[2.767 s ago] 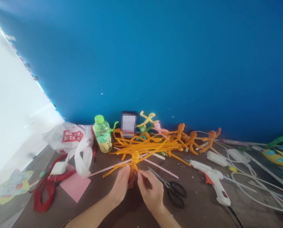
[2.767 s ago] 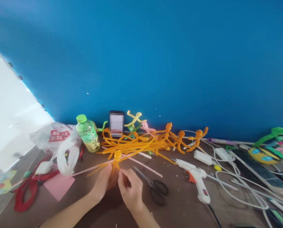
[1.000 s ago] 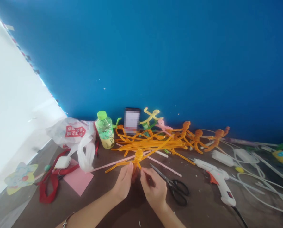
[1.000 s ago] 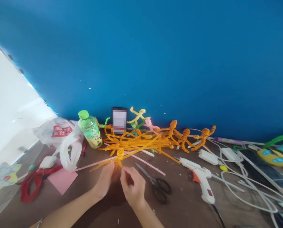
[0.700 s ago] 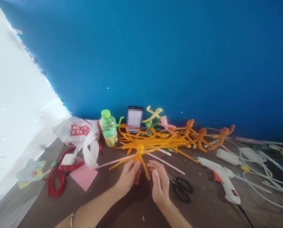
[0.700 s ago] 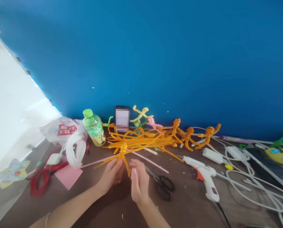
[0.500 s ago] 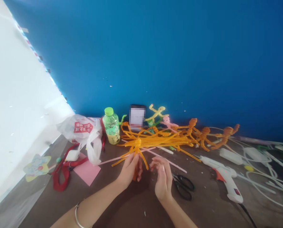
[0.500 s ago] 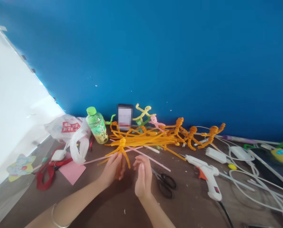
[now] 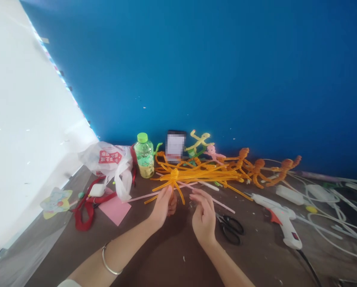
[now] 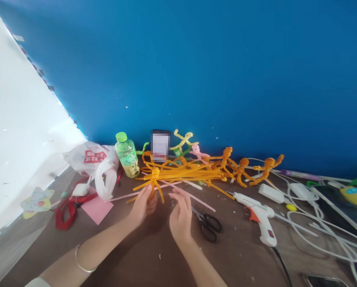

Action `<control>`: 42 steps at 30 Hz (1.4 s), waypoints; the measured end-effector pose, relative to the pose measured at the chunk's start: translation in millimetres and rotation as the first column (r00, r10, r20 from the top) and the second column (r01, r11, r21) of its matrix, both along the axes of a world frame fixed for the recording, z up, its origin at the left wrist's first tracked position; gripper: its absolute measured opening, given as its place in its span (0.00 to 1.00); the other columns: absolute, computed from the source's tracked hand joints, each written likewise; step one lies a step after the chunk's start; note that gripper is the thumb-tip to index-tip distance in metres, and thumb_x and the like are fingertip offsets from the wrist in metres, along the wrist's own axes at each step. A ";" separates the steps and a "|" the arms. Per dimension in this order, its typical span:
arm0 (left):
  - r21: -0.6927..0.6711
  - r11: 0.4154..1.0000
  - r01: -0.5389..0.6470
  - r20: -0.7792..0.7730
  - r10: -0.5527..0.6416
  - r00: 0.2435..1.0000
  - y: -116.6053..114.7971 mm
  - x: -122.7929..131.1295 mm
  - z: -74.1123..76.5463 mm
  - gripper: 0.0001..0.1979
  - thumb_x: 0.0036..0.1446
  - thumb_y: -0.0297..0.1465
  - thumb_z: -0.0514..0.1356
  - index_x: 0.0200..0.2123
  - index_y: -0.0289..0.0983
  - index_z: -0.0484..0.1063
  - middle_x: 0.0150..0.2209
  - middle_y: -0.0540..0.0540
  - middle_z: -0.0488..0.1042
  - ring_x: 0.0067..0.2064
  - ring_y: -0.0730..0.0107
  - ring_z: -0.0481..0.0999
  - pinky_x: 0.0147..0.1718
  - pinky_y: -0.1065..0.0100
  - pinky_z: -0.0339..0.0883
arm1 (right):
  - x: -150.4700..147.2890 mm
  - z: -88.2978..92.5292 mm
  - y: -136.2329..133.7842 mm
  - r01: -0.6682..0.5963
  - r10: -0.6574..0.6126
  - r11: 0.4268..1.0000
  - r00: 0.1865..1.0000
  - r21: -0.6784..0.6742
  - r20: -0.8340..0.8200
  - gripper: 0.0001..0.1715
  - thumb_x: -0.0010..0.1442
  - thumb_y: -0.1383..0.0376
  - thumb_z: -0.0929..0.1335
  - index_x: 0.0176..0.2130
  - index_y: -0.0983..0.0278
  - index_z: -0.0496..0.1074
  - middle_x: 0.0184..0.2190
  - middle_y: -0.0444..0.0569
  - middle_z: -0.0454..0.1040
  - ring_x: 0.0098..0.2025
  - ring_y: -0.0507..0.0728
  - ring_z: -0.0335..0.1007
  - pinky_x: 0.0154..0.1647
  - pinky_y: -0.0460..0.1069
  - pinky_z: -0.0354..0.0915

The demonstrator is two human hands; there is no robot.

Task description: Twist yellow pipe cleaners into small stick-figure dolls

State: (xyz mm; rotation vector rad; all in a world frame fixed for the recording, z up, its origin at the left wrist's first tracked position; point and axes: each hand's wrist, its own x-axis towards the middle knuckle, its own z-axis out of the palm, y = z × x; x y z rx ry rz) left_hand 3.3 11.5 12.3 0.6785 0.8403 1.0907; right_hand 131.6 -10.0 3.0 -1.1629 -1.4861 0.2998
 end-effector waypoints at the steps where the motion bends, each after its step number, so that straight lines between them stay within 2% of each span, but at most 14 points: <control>1: -0.005 1.000 0.008 0.005 -0.008 1.000 -0.1 0.4 0.2 0.20 0.51 0.48 0.54 0.24 0.37 0.54 0.15 0.60 0.51 0.13 0.86 0.45 0.10 0.80 0.37 | 0.5 0.0 0.2 0.007 -0.008 1.000 1.000 0.013 0.024 0.19 0.54 0.77 0.55 0.36 0.62 0.68 0.42 0.53 0.66 0.46 0.58 0.64 0.46 0.59 0.63; 3: 0.013 1.000 0.009 0.011 -0.009 1.000 -0.1 1.4 0.0 0.19 0.50 0.47 0.55 0.25 0.37 0.56 0.16 0.59 0.54 0.13 0.86 0.48 0.10 0.80 0.41 | 1.2 0.3 0.2 0.012 -0.012 1.000 0.999 0.018 0.043 0.21 0.52 0.78 0.55 0.37 0.62 0.68 0.43 0.53 0.66 0.48 0.58 0.62 0.48 0.60 0.61; 5: 0.066 0.998 -0.001 0.005 0.001 1.000 0.2 2.3 -0.6 0.19 0.49 0.47 0.56 0.27 0.36 0.59 0.17 0.56 0.58 0.14 0.84 0.54 0.12 0.77 0.49 | 1.2 0.6 0.1 0.011 -0.011 1.000 0.999 0.005 0.032 0.20 0.52 0.78 0.55 0.37 0.62 0.68 0.43 0.53 0.66 0.47 0.59 0.63 0.48 0.60 0.62; 8: 0.142 0.990 0.004 -0.030 0.000 1.000 0.4 2.7 -1.6 0.18 0.49 0.45 0.56 0.27 0.34 0.63 0.18 0.54 0.61 0.16 0.81 0.59 0.17 0.73 0.58 | 0.4 0.5 -0.2 -0.015 0.014 0.999 1.000 -0.048 -0.024 0.14 0.55 0.73 0.58 0.39 0.62 0.68 0.41 0.54 0.67 0.45 0.59 0.65 0.44 0.58 0.64; 10: 0.153 0.988 0.015 -0.036 -0.010 0.999 0.0 2.8 -1.9 0.18 0.50 0.45 0.57 0.26 0.33 0.64 0.18 0.53 0.60 0.17 0.80 0.59 0.18 0.73 0.58 | -0.8 -0.2 -0.7 -0.079 0.070 0.990 0.994 -0.114 -0.086 0.11 0.58 0.69 0.60 0.41 0.63 0.66 0.40 0.54 0.69 0.42 0.58 0.67 0.41 0.55 0.67; 14: 0.136 0.990 0.036 0.027 -0.040 0.999 -1.5 4.5 -2.7 0.18 0.50 0.44 0.57 0.22 0.33 0.63 0.17 0.54 0.59 0.17 0.81 0.57 0.17 0.75 0.56 | -3.7 -2.9 -2.3 -0.165 0.138 0.966 0.980 -0.197 -0.142 0.15 0.57 0.65 0.64 0.45 0.63 0.63 0.38 0.52 0.70 0.38 0.55 0.69 0.38 0.51 0.68; 17: 0.138 0.988 0.073 0.038 -0.079 0.996 -2.0 5.7 -3.1 0.20 0.51 0.45 0.55 0.20 0.34 0.61 0.14 0.55 0.56 0.15 0.82 0.56 0.14 0.75 0.53 | -5.2 -4.0 -3.2 -0.151 0.132 0.969 0.985 -0.193 -0.108 0.14 0.57 0.65 0.64 0.44 0.63 0.64 0.36 0.51 0.70 0.36 0.55 0.70 0.36 0.50 0.69; 21: 0.172 0.983 0.071 0.010 -0.074 0.997 -2.1 5.1 -1.5 0.22 0.53 0.46 0.52 0.19 0.34 0.62 0.13 0.55 0.57 0.13 0.81 0.56 0.13 0.75 0.54 | -5.6 -2.3 -3.8 -0.159 0.150 0.973 0.986 -0.168 -0.066 0.10 0.58 0.67 0.63 0.42 0.63 0.66 0.33 0.49 0.69 0.34 0.54 0.69 0.35 0.50 0.69; 25: 0.203 0.976 0.078 -0.029 -0.073 0.997 -1.8 3.9 0.0 0.21 0.54 0.45 0.51 0.20 0.33 0.63 0.12 0.53 0.59 0.14 0.78 0.62 0.14 0.75 0.56 | -4.9 -0.5 -4.4 -0.196 0.192 0.969 0.981 -0.148 -0.037 0.10 0.59 0.68 0.62 0.42 0.63 0.67 0.33 0.49 0.69 0.33 0.54 0.69 0.35 0.50 0.68; 30: 0.205 0.979 -0.022 0.069 0.008 0.998 -0.2 4.6 -0.4 0.13 0.54 0.40 0.54 0.29 0.35 0.63 0.19 0.54 0.64 0.16 0.80 0.62 0.18 0.73 0.62 | -4.6 2.2 -4.9 -0.174 0.177 0.979 0.984 -0.104 0.017 0.09 0.58 0.70 0.62 0.40 0.63 0.67 0.32 0.49 0.69 0.33 0.53 0.68 0.35 0.50 0.67; 33: 0.137 0.990 -0.035 0.099 0.021 0.995 0.5 4.5 -1.4 0.13 0.54 0.40 0.54 0.30 0.36 0.62 0.19 0.55 0.62 0.14 0.82 0.56 0.14 0.75 0.57 | -4.8 3.8 -4.6 -0.152 0.155 0.986 0.987 -0.073 0.045 0.09 0.57 0.70 0.62 0.39 0.63 0.68 0.32 0.49 0.69 0.34 0.53 0.68 0.34 0.49 0.67; 37: 0.051 0.998 0.037 0.041 -0.039 0.998 0.0 2.7 -1.3 0.20 0.55 0.43 0.53 0.20 0.34 0.59 0.14 0.57 0.52 0.13 0.86 0.47 0.11 0.79 0.43 | -5.2 4.3 -4.4 -0.153 0.156 0.987 0.987 -0.054 0.047 0.09 0.57 0.71 0.63 0.38 0.63 0.68 0.32 0.49 0.69 0.34 0.54 0.67 0.34 0.49 0.66; 42: 0.060 0.997 0.055 -0.080 -0.050 0.996 -1.8 0.9 2.5 0.25 0.55 0.45 0.50 0.13 0.34 0.55 0.11 0.57 0.47 0.12 0.86 0.45 0.11 0.77 0.38 | -5.7 3.8 -5.3 -0.147 0.148 0.989 0.988 -0.022 0.050 0.08 0.57 0.71 0.63 0.37 0.63 0.68 0.31 0.49 0.70 0.34 0.54 0.68 0.33 0.49 0.67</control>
